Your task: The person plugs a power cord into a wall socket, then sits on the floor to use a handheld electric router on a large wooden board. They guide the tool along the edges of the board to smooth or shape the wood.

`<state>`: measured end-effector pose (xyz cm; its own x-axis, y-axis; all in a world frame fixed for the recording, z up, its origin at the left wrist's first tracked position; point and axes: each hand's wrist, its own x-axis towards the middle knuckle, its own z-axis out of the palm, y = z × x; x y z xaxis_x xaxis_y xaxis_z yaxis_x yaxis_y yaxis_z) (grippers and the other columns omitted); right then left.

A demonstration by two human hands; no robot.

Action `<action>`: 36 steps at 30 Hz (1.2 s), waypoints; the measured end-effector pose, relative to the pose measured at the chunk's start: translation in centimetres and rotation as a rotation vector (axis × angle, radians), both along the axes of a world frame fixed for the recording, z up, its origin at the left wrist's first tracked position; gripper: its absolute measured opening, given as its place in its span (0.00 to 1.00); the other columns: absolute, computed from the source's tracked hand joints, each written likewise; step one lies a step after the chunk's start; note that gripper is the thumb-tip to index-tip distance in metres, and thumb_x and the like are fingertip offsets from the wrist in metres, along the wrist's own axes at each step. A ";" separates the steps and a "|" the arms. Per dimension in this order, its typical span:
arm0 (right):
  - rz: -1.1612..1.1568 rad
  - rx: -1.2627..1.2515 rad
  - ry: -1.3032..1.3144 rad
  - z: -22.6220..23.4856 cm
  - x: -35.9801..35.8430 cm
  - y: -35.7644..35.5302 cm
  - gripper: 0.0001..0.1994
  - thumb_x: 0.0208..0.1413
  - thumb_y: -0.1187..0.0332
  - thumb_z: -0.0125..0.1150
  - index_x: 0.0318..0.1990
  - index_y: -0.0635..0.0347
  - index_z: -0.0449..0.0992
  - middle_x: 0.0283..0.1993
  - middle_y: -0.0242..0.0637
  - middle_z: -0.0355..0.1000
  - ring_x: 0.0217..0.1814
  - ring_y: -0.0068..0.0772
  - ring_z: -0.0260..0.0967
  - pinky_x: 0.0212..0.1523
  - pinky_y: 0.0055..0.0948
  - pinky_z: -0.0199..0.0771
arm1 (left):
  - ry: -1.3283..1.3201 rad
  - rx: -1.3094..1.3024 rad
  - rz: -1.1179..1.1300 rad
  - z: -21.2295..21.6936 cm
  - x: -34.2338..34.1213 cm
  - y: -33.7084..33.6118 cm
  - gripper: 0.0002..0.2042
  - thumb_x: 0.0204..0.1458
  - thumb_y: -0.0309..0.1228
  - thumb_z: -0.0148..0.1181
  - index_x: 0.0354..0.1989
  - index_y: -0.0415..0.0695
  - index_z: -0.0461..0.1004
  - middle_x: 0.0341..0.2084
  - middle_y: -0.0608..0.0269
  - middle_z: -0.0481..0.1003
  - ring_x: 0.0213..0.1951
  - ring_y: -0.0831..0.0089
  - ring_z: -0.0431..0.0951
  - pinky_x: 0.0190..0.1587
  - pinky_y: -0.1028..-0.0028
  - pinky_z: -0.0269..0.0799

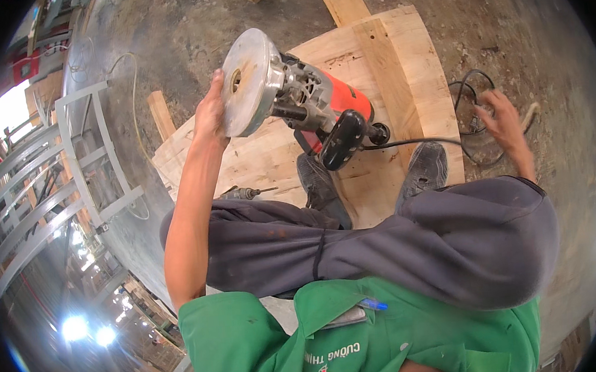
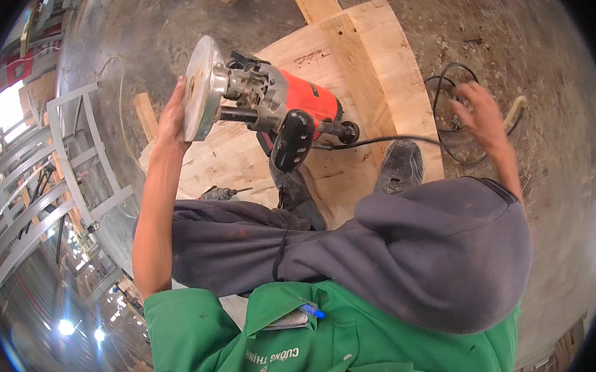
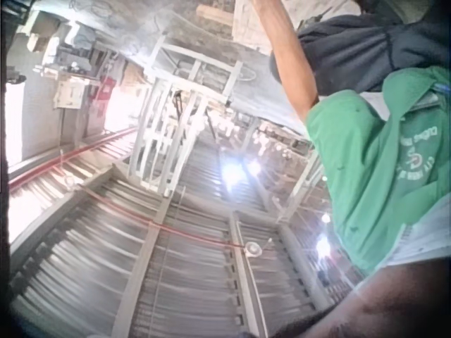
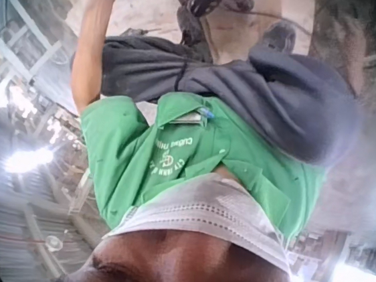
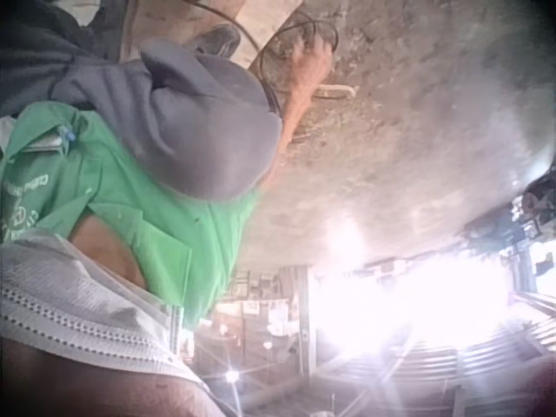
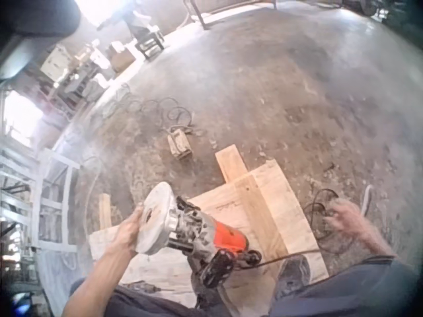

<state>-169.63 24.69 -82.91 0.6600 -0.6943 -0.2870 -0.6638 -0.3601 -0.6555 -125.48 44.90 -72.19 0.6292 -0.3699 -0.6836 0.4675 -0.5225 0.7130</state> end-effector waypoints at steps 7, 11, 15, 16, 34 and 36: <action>0.625 -0.345 -0.801 6.7 15.8 8.2 0.34 0.27 0.66 0.72 0.50 0.55 0.68 0.58 0.44 0.57 0.60 0.48 0.55 0.55 0.41 0.62 | 0.019 -0.041 -0.013 0.4 -0.6 -1.8 0.22 0.56 0.47 0.50 0.51 0.42 0.68 0.42 0.59 0.73 0.39 0.73 0.76 0.39 0.73 0.74; 0.542 -0.707 -0.598 5.8 17.3 9.9 0.29 0.28 0.66 0.67 0.45 0.56 0.67 0.53 0.41 0.60 0.60 0.48 0.55 0.51 0.42 0.66 | 0.026 -0.053 0.008 1.3 -1.0 -1.5 0.23 0.55 0.46 0.51 0.51 0.41 0.67 0.44 0.59 0.73 0.40 0.71 0.76 0.39 0.71 0.75; 0.416 -0.808 -0.578 5.2 16.7 8.0 0.26 0.26 0.69 0.66 0.41 0.57 0.68 0.47 0.41 0.62 0.55 0.50 0.57 0.49 0.43 0.67 | 0.050 -0.014 -0.136 1.6 -1.1 -1.1 0.24 0.55 0.46 0.51 0.51 0.39 0.65 0.41 0.59 0.73 0.37 0.74 0.76 0.34 0.75 0.76; 0.440 -0.765 -0.586 5.3 16.4 6.8 0.27 0.25 0.69 0.67 0.41 0.57 0.68 0.47 0.41 0.62 0.55 0.51 0.57 0.49 0.43 0.67 | 0.032 -0.028 -0.153 1.7 -1.3 -1.5 0.23 0.55 0.46 0.51 0.50 0.39 0.65 0.38 0.60 0.73 0.35 0.75 0.76 0.32 0.76 0.75; 0.210 -0.235 -0.629 2.5 18.3 3.1 0.15 0.33 0.69 0.58 0.32 0.64 0.66 0.33 0.41 0.63 0.38 0.40 0.61 0.42 0.33 0.62 | 0.123 -0.022 -0.161 0.2 -0.9 -5.7 0.11 0.55 0.39 0.49 0.27 0.46 0.63 0.18 0.71 0.59 0.15 0.86 0.51 0.13 0.85 0.45; 0.218 -0.180 -0.612 1.5 18.7 2.8 0.16 0.33 0.68 0.59 0.32 0.63 0.66 0.33 0.40 0.63 0.38 0.39 0.61 0.43 0.32 0.62 | 0.122 0.018 -0.126 -0.8 -0.6 -5.8 0.12 0.55 0.40 0.49 0.25 0.47 0.63 0.17 0.71 0.60 0.14 0.86 0.52 0.12 0.85 0.46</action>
